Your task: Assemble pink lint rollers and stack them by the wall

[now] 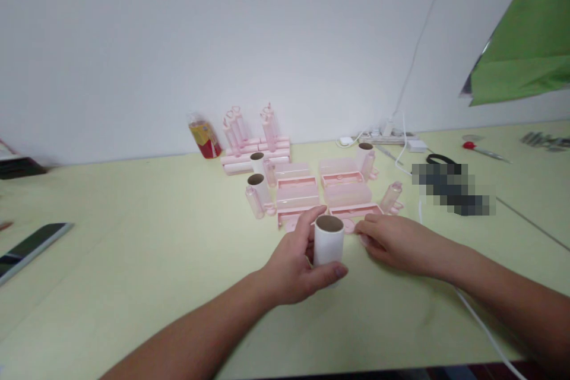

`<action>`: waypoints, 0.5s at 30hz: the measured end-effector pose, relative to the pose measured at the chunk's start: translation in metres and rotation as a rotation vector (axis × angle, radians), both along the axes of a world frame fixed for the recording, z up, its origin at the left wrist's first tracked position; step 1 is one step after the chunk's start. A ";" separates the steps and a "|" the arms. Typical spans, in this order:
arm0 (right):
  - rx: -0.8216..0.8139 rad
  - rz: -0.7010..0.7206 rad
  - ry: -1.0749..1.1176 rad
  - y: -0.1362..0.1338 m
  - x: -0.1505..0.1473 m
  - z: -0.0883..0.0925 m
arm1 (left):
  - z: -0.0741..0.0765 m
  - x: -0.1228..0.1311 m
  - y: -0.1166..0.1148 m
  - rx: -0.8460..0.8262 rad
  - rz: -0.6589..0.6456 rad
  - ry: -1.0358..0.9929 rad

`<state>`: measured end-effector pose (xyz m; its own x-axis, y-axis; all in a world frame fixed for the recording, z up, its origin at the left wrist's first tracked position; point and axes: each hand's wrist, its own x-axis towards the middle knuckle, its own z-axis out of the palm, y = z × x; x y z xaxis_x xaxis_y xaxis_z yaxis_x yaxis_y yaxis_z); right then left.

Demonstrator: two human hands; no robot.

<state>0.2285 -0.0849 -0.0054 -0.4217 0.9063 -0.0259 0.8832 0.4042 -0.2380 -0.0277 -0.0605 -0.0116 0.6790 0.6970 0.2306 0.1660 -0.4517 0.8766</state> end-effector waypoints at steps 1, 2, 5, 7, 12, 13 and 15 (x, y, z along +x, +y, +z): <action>-0.006 0.011 -0.003 -0.001 0.000 0.001 | 0.000 0.000 0.000 -0.008 -0.011 0.010; -0.013 0.019 -0.008 -0.001 0.000 0.002 | 0.000 0.000 0.000 -0.010 -0.022 0.026; -0.029 0.022 -0.029 -0.003 -0.001 0.005 | 0.002 0.000 0.000 0.013 -0.046 0.076; -0.035 0.016 -0.030 -0.004 -0.002 0.008 | 0.003 0.000 0.001 0.036 -0.060 0.099; -0.079 0.021 0.031 -0.005 0.000 0.007 | 0.002 0.000 0.002 0.080 -0.069 0.128; -0.082 0.024 0.043 -0.005 0.000 0.006 | 0.002 0.000 0.002 0.088 -0.069 0.131; -0.081 0.028 0.064 -0.006 0.002 0.006 | 0.002 0.000 0.002 0.101 -0.076 0.135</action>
<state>0.2306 -0.0912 0.0002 -0.4498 0.8903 -0.0709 0.8537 0.4053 -0.3270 -0.0273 -0.0581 -0.0097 0.7585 0.6200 0.2006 0.2406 -0.5525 0.7981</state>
